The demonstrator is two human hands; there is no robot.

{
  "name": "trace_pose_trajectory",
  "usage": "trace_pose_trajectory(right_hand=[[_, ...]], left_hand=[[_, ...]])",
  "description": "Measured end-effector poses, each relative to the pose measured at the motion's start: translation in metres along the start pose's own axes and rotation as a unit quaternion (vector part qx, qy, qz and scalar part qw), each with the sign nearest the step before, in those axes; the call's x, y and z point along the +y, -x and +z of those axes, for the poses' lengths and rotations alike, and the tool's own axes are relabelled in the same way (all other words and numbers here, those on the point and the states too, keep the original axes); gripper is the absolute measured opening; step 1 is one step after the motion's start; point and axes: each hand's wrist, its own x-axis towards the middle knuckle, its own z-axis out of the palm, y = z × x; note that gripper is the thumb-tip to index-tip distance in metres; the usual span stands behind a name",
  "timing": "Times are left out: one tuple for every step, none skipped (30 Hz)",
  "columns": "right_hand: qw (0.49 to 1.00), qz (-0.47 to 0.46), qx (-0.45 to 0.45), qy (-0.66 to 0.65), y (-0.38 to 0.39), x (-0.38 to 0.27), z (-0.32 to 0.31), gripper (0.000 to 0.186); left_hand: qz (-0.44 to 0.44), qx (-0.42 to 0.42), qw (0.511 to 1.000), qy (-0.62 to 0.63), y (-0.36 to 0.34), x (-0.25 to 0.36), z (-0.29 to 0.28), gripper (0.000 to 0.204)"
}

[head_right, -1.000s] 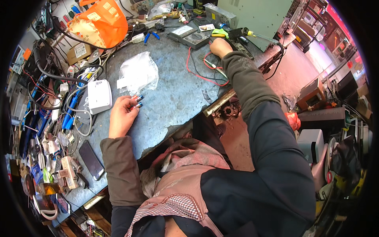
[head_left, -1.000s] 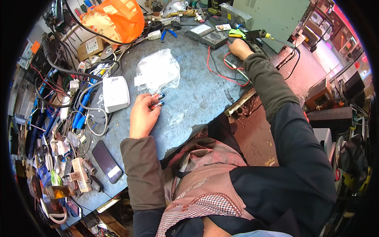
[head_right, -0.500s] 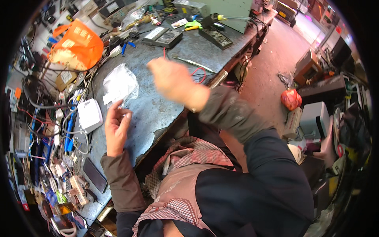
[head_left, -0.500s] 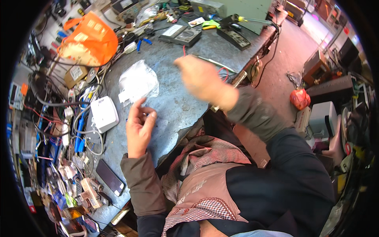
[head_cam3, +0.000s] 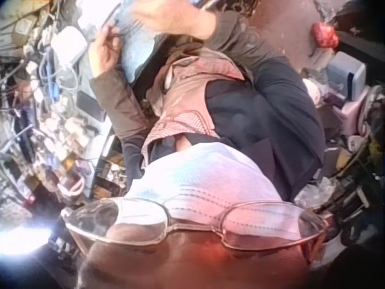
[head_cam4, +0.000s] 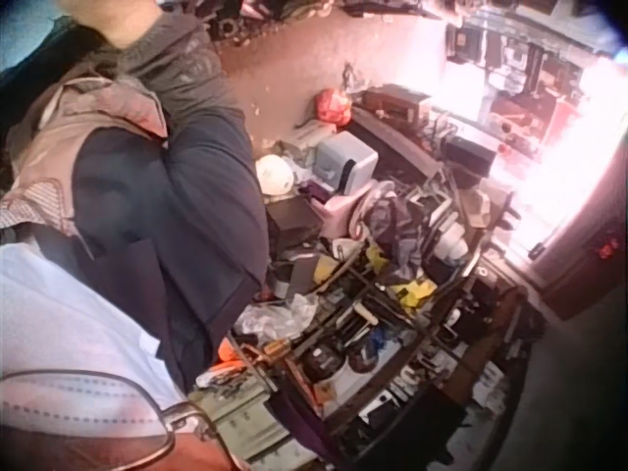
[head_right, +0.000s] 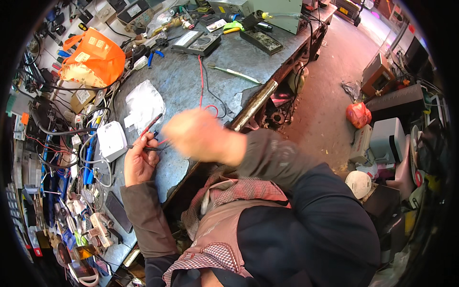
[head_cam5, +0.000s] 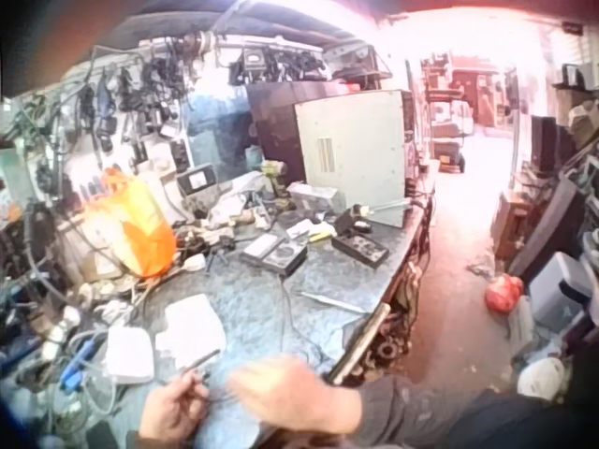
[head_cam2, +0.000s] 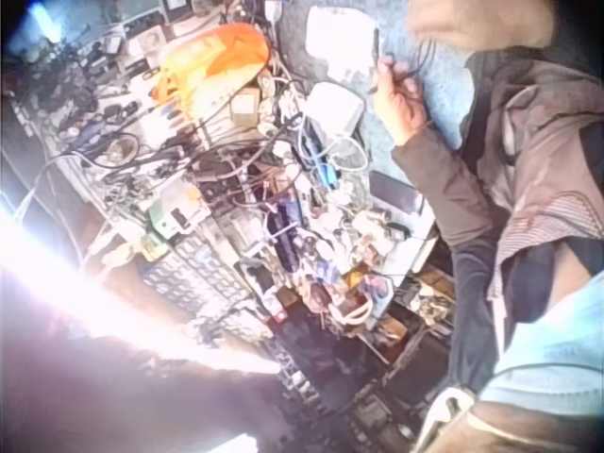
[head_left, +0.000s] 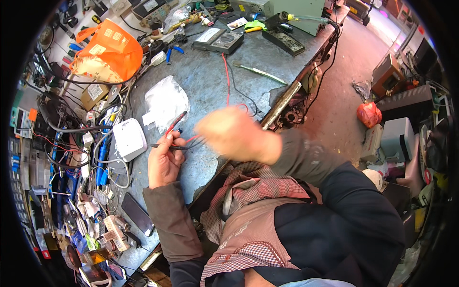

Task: The person unpacks a blood pressure monitor from a bag, removes batteries, and uses a multimeter to test the batteries. They then place the batteries back into the monitor.

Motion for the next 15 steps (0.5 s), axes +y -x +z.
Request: trace_pose_trajectory(right_hand=[[0.993,0.042,0.05,0.098,0.001,0.019,-0.016,0.017],[0.981,0.1,0.107,0.124,0.005,0.047,-0.03,0.022],[0.954,0.175,0.064,0.233,0.006,0.067,-0.05,0.026],[0.924,0.197,0.052,0.323,0.017,0.091,-0.063,0.028],[0.908,0.228,-0.001,0.352,0.027,0.116,-0.073,0.023],[0.896,0.261,-0.066,0.353,0.044,0.147,-0.079,0.02],[0.902,0.246,-0.05,0.352,0.051,0.159,-0.083,0.017],[0.876,0.274,-0.06,0.393,0.053,0.177,-0.088,0.016],[0.847,0.302,-0.072,0.431,0.051,0.191,-0.092,0.015],[0.84,0.306,-0.06,0.443,0.047,0.206,-0.096,0.016],[0.834,0.311,-0.049,0.454,0.042,0.22,-0.098,0.016],[0.834,0.319,-0.048,0.447,0.031,0.234,-0.101,0.02],[0.835,0.336,-0.021,0.436,0.019,0.247,-0.098,0.02],[0.836,0.351,0.005,0.421,0.002,0.251,-0.09,0.021],[0.836,0.367,0.031,0.406,-0.014,0.257,-0.085,0.022]], left_hand=[[0.003,-0.014,1.0,-0.015,-0.002,-0.001,-0.008,0.034],[0.016,0.065,0.994,-0.086,-0.001,-0.002,0.01,0.034],[0.011,0.071,0.993,-0.098,0.001,0.0,0.016,0.034],[0.006,0.074,0.991,-0.111,0.001,0.002,0.022,0.035],[0.001,0.076,0.989,-0.124,0.001,0.002,0.024,0.036],[0.007,0.078,0.988,-0.134,0.001,0.002,0.027,0.037],[0.001,0.078,0.987,-0.138,0.001,0.002,0.026,0.037],[-0.002,0.08,0.987,-0.141,0.001,0.002,0.027,0.037],[-0.007,0.084,0.986,-0.143,0.002,0.002,0.027,0.037],[-0.009,0.086,0.985,-0.148,0.0,0.003,0.028,0.037],[-0.012,0.088,0.984,-0.153,0.001,0.001,0.028,0.037],[-0.013,0.087,0.984,-0.157,0.0,0.002,0.029,0.037],[-0.015,0.086,0.983,-0.162,-0.001,0.003,0.028,0.037],[-0.019,0.082,0.983,-0.16,-0.003,0.002,0.024,0.037],[-0.026,0.082,0.982,-0.171,-0.002,0.003,0.024,0.037]])
